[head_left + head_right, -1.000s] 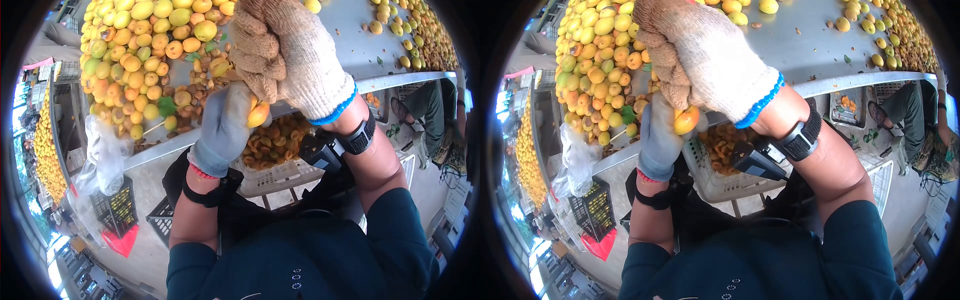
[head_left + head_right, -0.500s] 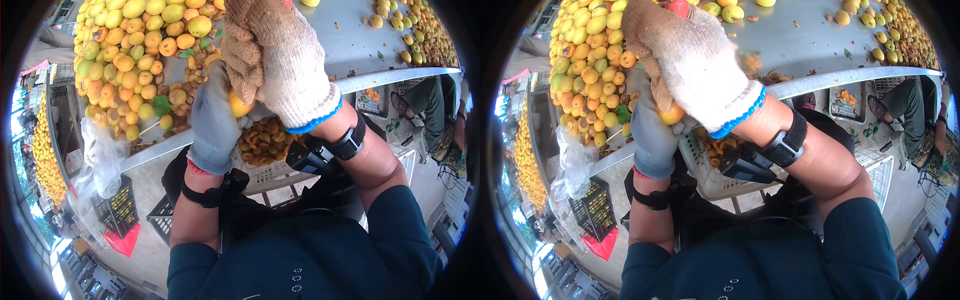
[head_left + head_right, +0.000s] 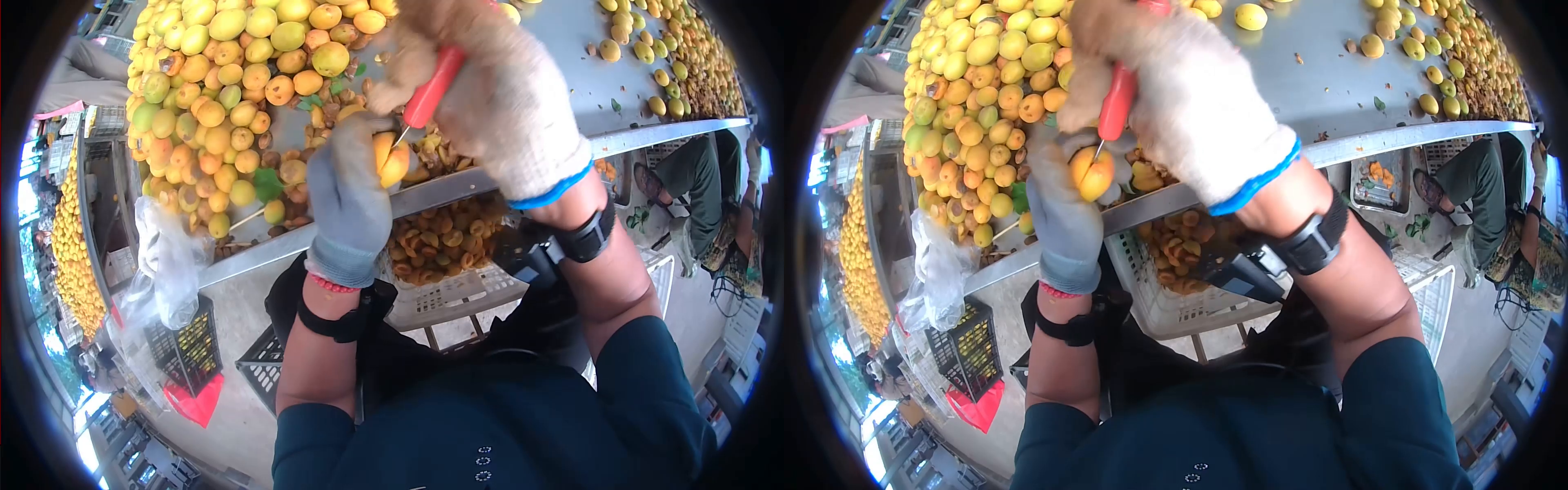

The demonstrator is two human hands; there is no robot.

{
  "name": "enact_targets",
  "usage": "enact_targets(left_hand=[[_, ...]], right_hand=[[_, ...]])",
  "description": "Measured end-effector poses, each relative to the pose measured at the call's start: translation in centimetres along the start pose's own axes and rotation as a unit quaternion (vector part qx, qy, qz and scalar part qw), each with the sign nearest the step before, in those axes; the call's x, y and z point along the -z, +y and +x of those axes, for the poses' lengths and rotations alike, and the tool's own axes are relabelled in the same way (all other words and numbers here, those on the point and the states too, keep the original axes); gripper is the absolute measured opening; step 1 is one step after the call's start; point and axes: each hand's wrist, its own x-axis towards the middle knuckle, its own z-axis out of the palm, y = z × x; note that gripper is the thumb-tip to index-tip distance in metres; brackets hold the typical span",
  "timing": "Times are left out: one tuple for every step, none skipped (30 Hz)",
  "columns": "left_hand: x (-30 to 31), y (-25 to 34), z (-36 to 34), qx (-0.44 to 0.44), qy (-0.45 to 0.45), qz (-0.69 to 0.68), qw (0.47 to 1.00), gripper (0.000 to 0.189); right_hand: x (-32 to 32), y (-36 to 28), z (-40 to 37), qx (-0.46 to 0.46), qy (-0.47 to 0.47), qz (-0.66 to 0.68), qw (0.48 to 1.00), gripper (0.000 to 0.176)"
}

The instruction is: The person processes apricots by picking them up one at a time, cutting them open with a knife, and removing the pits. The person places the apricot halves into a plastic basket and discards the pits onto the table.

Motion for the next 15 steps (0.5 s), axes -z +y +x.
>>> enact_targets(left_hand=[[0.1,-0.1,0.1,-0.018,-0.014,0.007,1.000,0.021],[0.1,-0.2,0.1,-0.036,-0.028,0.014,0.999,0.025],[-0.2,-0.6,-0.2,-0.054,-0.032,0.000,0.998,0.027],[-0.3,-0.9,-0.5,-0.060,-0.038,-0.019,0.997,0.030],[-0.4,-1.2,-0.7,-0.066,-0.044,-0.038,0.996,0.033],[-0.4,-0.8,-0.8,-0.076,-0.046,0.052,0.995,0.031],[-0.3,0.1,-0.8,-0.086,-0.046,0.143,0.985,0.029],[-0.2,0.1,-0.9,-0.116,-0.043,0.198,0.973,0.027],[0.0,0.1,-1.0,-0.145,-0.036,0.251,0.956,0.025],[0.0,-0.7,-1.0,-0.195,-0.025,0.268,0.943,0.022],[-0.1,-0.9,-1.0,-0.206,-0.015,0.267,0.941,0.020],[-0.2,-1.1,-1.0,-0.216,-0.006,0.266,0.939,0.018],[-0.5,-0.9,-1.0,-0.185,0.002,0.249,0.951,0.018],[-0.7,-0.9,-1.1,-0.189,0.017,0.254,0.948,0.018],[-0.9,-1.0,-1.1,-0.192,0.032,0.259,0.946,0.018]], right_hand=[[-0.7,-0.4,0.3,-0.075,0.055,0.135,0.986,0.020],[-0.4,0.0,0.4,-0.086,0.044,0.175,0.980,0.022],[-0.2,0.4,0.5,-0.098,0.034,0.215,0.971,0.024],[0.1,0.7,0.5,-0.112,0.025,0.254,0.960,0.026],[0.3,0.8,0.5,-0.123,-0.003,0.252,0.960,0.027],[0.4,0.9,0.5,-0.136,-0.031,0.251,0.958,0.028],[0.4,0.8,0.5,-0.147,-0.040,0.231,0.961,0.031],[0.4,0.7,0.5,-0.158,-0.049,0.211,0.963,0.033],[0.4,0.1,0.3,-0.179,-0.060,0.212,0.959,0.034],[0.3,-0.3,0.1,-0.182,-0.059,0.212,0.958,0.035],[0.1,-0.7,0.0,-0.185,-0.058,0.212,0.958,0.035],[-0.2,-0.9,-0.3,-0.172,-0.043,0.212,0.961,0.035],[-0.3,-1.0,-0.4,-0.164,-0.034,0.204,0.964,0.035],[-0.4,-1.0,-0.5,-0.156,-0.024,0.195,0.968,0.034],[-0.4,-1.0,-0.4,-0.152,-0.020,0.178,0.972,0.033]])
